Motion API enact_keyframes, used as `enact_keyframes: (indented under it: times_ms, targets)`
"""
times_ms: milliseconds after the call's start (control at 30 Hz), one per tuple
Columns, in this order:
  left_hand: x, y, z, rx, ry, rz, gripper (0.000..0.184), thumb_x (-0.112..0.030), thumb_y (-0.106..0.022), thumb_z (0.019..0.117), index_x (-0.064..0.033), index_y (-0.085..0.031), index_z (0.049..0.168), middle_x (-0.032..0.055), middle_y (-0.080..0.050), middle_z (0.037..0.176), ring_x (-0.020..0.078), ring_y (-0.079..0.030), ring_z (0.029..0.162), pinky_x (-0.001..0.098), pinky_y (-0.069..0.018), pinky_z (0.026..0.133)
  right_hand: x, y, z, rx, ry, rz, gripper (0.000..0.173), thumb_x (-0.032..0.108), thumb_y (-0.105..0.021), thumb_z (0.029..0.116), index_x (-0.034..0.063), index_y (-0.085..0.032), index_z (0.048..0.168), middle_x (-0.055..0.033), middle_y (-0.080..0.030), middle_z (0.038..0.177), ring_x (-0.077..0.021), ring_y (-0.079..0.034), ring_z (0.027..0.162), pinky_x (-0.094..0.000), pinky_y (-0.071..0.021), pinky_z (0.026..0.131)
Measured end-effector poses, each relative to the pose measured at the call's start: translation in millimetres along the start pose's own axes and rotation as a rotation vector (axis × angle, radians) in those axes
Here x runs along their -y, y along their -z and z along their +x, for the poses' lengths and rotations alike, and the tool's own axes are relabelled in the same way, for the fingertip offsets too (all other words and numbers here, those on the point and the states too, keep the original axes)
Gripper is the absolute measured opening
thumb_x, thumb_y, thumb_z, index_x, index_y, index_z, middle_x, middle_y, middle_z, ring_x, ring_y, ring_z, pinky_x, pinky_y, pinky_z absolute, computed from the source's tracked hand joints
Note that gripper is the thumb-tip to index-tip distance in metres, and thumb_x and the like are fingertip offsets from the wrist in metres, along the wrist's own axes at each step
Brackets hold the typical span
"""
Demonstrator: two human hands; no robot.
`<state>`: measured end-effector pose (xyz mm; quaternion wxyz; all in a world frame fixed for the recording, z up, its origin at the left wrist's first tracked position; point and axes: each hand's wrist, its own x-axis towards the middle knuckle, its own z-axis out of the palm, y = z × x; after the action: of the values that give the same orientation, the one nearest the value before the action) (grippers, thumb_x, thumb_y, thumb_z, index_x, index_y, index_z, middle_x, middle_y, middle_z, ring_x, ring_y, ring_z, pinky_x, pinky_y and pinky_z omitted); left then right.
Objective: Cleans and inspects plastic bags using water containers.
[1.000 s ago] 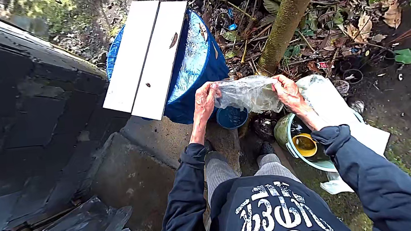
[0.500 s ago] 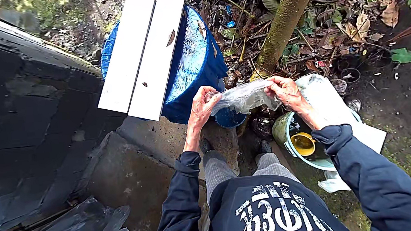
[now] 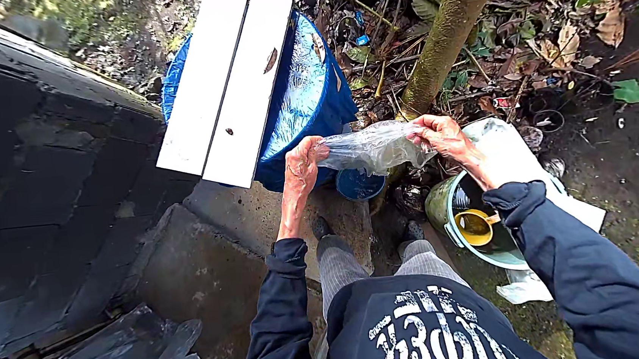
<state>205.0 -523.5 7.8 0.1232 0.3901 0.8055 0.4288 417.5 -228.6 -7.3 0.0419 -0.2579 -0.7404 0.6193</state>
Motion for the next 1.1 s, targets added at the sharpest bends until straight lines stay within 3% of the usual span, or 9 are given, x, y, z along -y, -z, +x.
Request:
enact_keyframes:
  times_ms: [200,333,500,600,700,800,867,1000,1100]
  targets:
    - [4.6,-9.7,-5.8,-0.103,0.087,-0.147,0.019,-0.022,-0.06,0.1046,-0.0054,-0.069,0.108,0.007,-0.073,0.081,0.0147,-0.073,0.067,0.0324,-0.0637,0.067,-17.4,-10.3,18.5,-0.139,-0.061,-0.07,0.015,0.015,-0.067,0.1,0.004,-0.069,0.11,-0.01,-0.07,0.086,-0.018,-0.063,0.066,-0.0379,-0.0543,0.063]
    - [14.9,-20.2,5.9,-0.201,0.142,-0.016,0.034,-0.034,-0.053,0.1079,-0.0071,-0.067,0.093,0.0024,-0.07,0.068,0.0136,-0.069,0.056,0.0335,-0.0618,0.056,-37.6,-26.3,15.2,-0.15,-0.035,-0.124,0.027,0.035,-0.056,0.1062,0.0114,-0.067,0.098,-0.0041,-0.061,0.069,-0.0159,-0.054,0.054,-0.037,-0.047,0.053]
    - [16.9,-17.4,-5.8,-0.038,0.173,-0.135,0.025,-0.016,-0.047,0.1097,-0.005,-0.063,0.125,0.0107,-0.074,0.1,0.017,-0.074,0.082,0.0373,-0.0638,0.078,-56.1,-43.2,22.1,-0.053,-0.04,0.031,0.02,0.019,-0.056,0.1063,0.0091,-0.066,0.121,-0.0086,-0.074,0.095,-0.016,-0.069,0.067,-0.034,-0.0593,0.064]
    - [20.2,-20.3,-11.7,-0.052,0.203,-0.217,0.019,-0.012,-0.056,0.1055,-0.0059,-0.065,0.122,0.0101,-0.074,0.097,0.0176,-0.074,0.076,0.0353,-0.064,0.072,-67.5,-52.0,20.5,-0.13,-0.082,-0.001,0.02,0.029,-0.071,0.0977,0.0121,-0.07,0.109,-0.0082,-0.069,0.08,-0.0181,-0.059,0.056,-0.0377,-0.052,0.053]
    - [25.8,-29.0,-15.3,-0.158,0.228,-0.228,0.017,-0.024,-0.065,0.1022,-0.0071,-0.069,0.106,0.0068,-0.071,0.074,0.016,-0.067,0.056,0.0321,-0.0599,0.053,-70.7,-60.4,19.7,-0.187,-0.127,-0.059,0.029,0.04,-0.061,0.1028,0.0117,-0.067,0.1,-0.008,-0.061,0.07,-0.0196,-0.053,0.051,-0.0409,-0.0462,0.05]
    - [33.6,-35.6,-19.4,-0.204,0.279,-0.144,0.035,-0.041,-0.057,0.1051,-0.0087,-0.067,0.095,0.0056,-0.064,0.063,0.0165,-0.061,0.047,0.0322,-0.0553,0.046,-71.8,-62.4,23.1,-0.09,-0.06,-0.013,0.029,0.033,-0.048,0.1098,0.0109,-0.066,0.117,-0.0076,-0.073,0.086,-0.0177,-0.07,0.066,-0.0393,-0.0608,0.063]
    - [37.0,-36.9,-19.3,-0.163,0.285,-0.12,0.037,-0.041,-0.051,0.1078,-0.0082,-0.066,0.098,0.0064,-0.067,0.065,0.017,-0.063,0.048,0.0336,-0.0564,0.047,-69.2,-65.4,21.7,-0.082,-0.048,0.022,0.022,0.027,-0.055,0.1072,0.0122,-0.067,0.119,-0.0091,-0.073,0.09,-0.0193,-0.069,0.069,-0.0414,-0.0586,0.065]
    - [28.9,-33.1,-18.7,-0.016,0.277,-0.265,0.023,-0.017,-0.05,0.1086,-0.0058,-0.063,0.125,0.0113,-0.074,0.099,0.0181,-0.074,0.079,0.037,-0.0636,0.074,-74.8,-76.0,17.5,-0.122,-0.134,0.082,0.024,0.029,-0.069,0.0996,0.0078,-0.065,0.109,-0.009,-0.072,0.082,-0.0184,-0.068,0.061,-0.0381,-0.0594,0.059]
    - [28.9,-40.7,-17.6,-0.083,0.311,-0.279,0.02,-0.019,-0.055,0.107,-0.0077,-0.065,0.121,0.0087,-0.072,0.088,0.0155,-0.069,0.067,0.0318,-0.0605,0.063,-85.3,-85.8,18.1,-0.101,-0.103,0.047,0.031,0.036,-0.054,0.1073,0.0079,-0.065,0.111,-0.0084,-0.071,0.082,-0.0184,-0.068,0.064,-0.0401,-0.0596,0.062]
